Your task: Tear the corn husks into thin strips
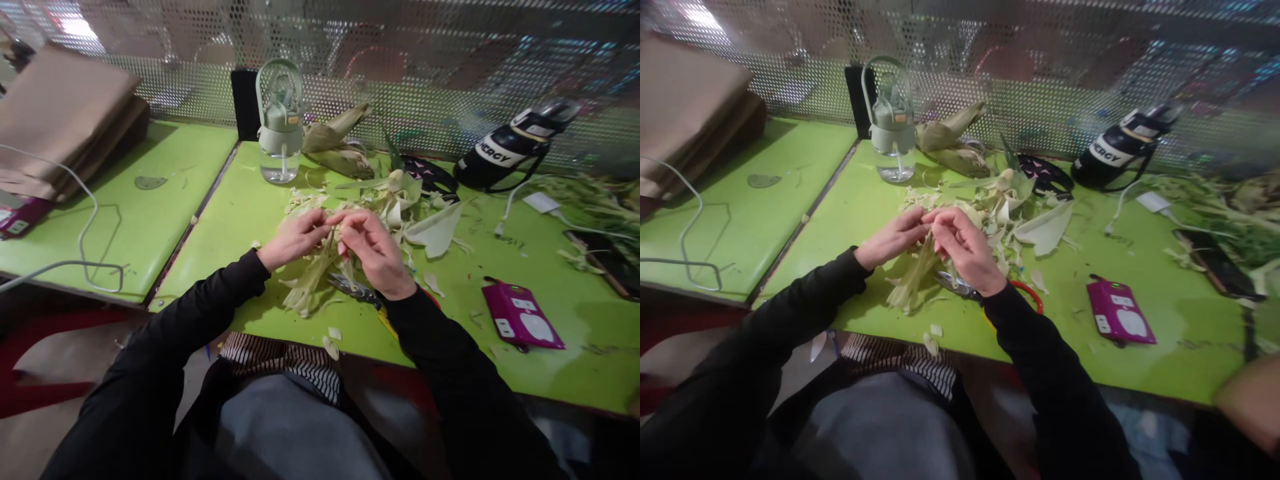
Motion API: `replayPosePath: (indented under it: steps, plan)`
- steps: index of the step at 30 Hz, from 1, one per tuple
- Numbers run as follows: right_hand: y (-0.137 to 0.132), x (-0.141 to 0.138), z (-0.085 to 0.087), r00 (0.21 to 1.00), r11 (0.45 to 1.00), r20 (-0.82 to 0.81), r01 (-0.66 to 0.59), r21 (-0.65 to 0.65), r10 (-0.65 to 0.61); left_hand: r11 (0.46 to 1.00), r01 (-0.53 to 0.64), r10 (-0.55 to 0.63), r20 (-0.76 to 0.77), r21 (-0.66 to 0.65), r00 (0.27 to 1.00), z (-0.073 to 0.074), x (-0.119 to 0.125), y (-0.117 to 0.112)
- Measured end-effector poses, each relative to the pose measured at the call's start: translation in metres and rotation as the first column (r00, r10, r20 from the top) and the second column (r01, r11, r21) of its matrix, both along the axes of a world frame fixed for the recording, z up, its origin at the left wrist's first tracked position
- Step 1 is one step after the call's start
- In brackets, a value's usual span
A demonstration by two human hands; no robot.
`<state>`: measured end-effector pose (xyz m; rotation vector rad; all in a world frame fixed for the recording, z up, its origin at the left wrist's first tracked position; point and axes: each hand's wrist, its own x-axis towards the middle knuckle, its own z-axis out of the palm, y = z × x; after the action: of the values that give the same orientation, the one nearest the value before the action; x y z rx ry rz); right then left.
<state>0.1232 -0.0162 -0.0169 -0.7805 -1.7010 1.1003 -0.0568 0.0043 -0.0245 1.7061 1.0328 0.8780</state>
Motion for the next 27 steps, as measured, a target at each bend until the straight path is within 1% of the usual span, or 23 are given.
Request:
replayPosePath:
  steps: [1, 2, 3, 4, 5, 6, 7, 8, 9, 11, 13, 14, 15, 16, 17, 18, 19, 20, 21, 22, 23, 24, 27]
  plan:
    - [0.001, 0.000, 0.000, 0.998, 0.999, -0.065, -0.031, -0.043, 0.028, 0.999, 0.035, -0.034, -0.019, 0.037, 0.999, 0.001, -0.001, 0.000]
    - [0.002, 0.000, 0.000, 0.992, 0.996, -0.127, -0.031, -0.086, 0.020, 0.993, 0.052, -0.049, -0.035, 0.105, 0.998, 0.002, -0.003, 0.000]
    - [0.003, 0.000, 0.001, 0.984, 0.992, -0.177, -0.007, -0.128, -0.016, 0.977, 0.065, -0.056, -0.046, 0.201, 0.997, 0.004, -0.005, 0.000]
    - [0.004, 0.000, 0.002, 0.975, 0.985, -0.213, 0.026, -0.173, -0.063, 0.945, 0.078, -0.065, -0.054, 0.318, 0.996, 0.005, -0.006, 0.000]
    - [0.004, 0.000, 0.003, 0.966, 0.974, -0.234, 0.055, -0.220, -0.108, 0.893, 0.095, -0.078, -0.056, 0.440, 0.995, 0.005, -0.007, -0.001]
    - [0.005, -0.001, 0.004, 0.960, 0.961, -0.245, 0.070, -0.268, -0.138, 0.827, 0.115, -0.100, -0.056, 0.551, 0.993, 0.006, -0.007, -0.001]
    - [0.005, -0.001, 0.006, 0.956, 0.947, -0.252, 0.069, -0.313, -0.152, 0.757, 0.131, -0.126, -0.055, 0.640, 0.991, 0.005, -0.007, -0.001]
    - [0.004, -0.003, 0.006, 0.953, 0.934, -0.259, 0.056, -0.353, -0.155, 0.697, 0.146, -0.152, -0.055, 0.702, 0.987, 0.004, -0.006, -0.002]
    - [0.004, -0.004, 0.006, 0.949, 0.922, -0.273, 0.041, -0.385, -0.156, 0.652, 0.156, -0.171, -0.057, 0.742, 0.984, 0.003, -0.005, -0.003]
    - [0.003, -0.007, 0.005, 0.933, 0.899, -0.319, 0.010, -0.437, -0.165, 0.605, 0.168, -0.174, -0.076, 0.778, 0.982, -0.001, -0.003, -0.004]
    - [0.003, -0.009, 0.002, 0.911, 0.868, -0.369, -0.029, -0.496, -0.181, 0.587, 0.188, -0.157, -0.117, 0.788, 0.981, -0.004, -0.001, -0.006]
    - [0.004, -0.010, 0.000, 0.901, 0.851, -0.390, -0.048, -0.523, -0.189, 0.597, 0.193, -0.146, -0.132, 0.779, 0.981, -0.005, 0.000, -0.007]
    - [0.005, -0.010, -0.001, 0.893, 0.836, -0.405, -0.065, -0.545, -0.195, 0.627, 0.186, -0.135, -0.130, 0.757, 0.982, -0.005, 0.001, -0.008]
    - [0.006, -0.010, -0.002, 0.888, 0.824, -0.414, -0.075, -0.562, -0.202, 0.686, 0.163, -0.125, -0.106, 0.709, 0.986, -0.005, 0.002, -0.008]
    - [0.007, -0.010, -0.003, 0.885, 0.819, -0.416, -0.073, -0.570, -0.211, 0.774, 0.128, -0.117, -0.059, 0.620, 0.991, -0.004, 0.003, -0.009]
    - [0.008, -0.010, -0.004, 0.884, 0.820, -0.412, -0.060, -0.569, -0.221, 0.874, 0.086, -0.104, 0.010, 0.479, 0.995, -0.003, 0.004, -0.009]
    - [0.008, -0.010, -0.003, 0.884, 0.826, -0.407, -0.044, -0.563, -0.230, 0.955, 0.044, -0.076, 0.099, 0.293, 0.992, -0.001, 0.005, -0.009]
    - [0.008, -0.010, -0.003, 0.886, 0.831, -0.399, -0.028, -0.555, -0.236, 0.996, 0.015, -0.032, 0.192, 0.088, 0.981, 0.002, 0.006, -0.009]
    - [0.007, -0.011, -0.002, 0.891, 0.837, -0.388, -0.016, -0.547, -0.237, 0.995, 0.005, 0.022, 0.272, -0.100, 0.962, 0.004, 0.007, -0.009]
    - [0.007, -0.011, -0.002, 0.899, 0.841, -0.373, -0.008, -0.541, -0.231, 0.971, 0.007, 0.075, 0.331, -0.241, 0.940, 0.007, 0.008, -0.009]
    - [0.006, -0.012, -0.002, 0.910, 0.842, -0.351, -0.004, -0.540, -0.221, 0.946, 0.015, 0.112, 0.370, -0.325, 0.922, 0.009, 0.009, -0.010]
    - [0.005, -0.012, -0.002, 0.921, 0.841, -0.326, 0.004, -0.542, -0.215, 0.933, 0.022, 0.129, 0.389, -0.360, 0.912, 0.011, 0.010, -0.010]
    - [0.005, -0.013, -0.002, 0.929, 0.840, -0.276, 0.065, -0.539, -0.248, 0.938, 0.050, 0.092, 0.384, -0.343, 0.919, 0.013, 0.011, -0.012]
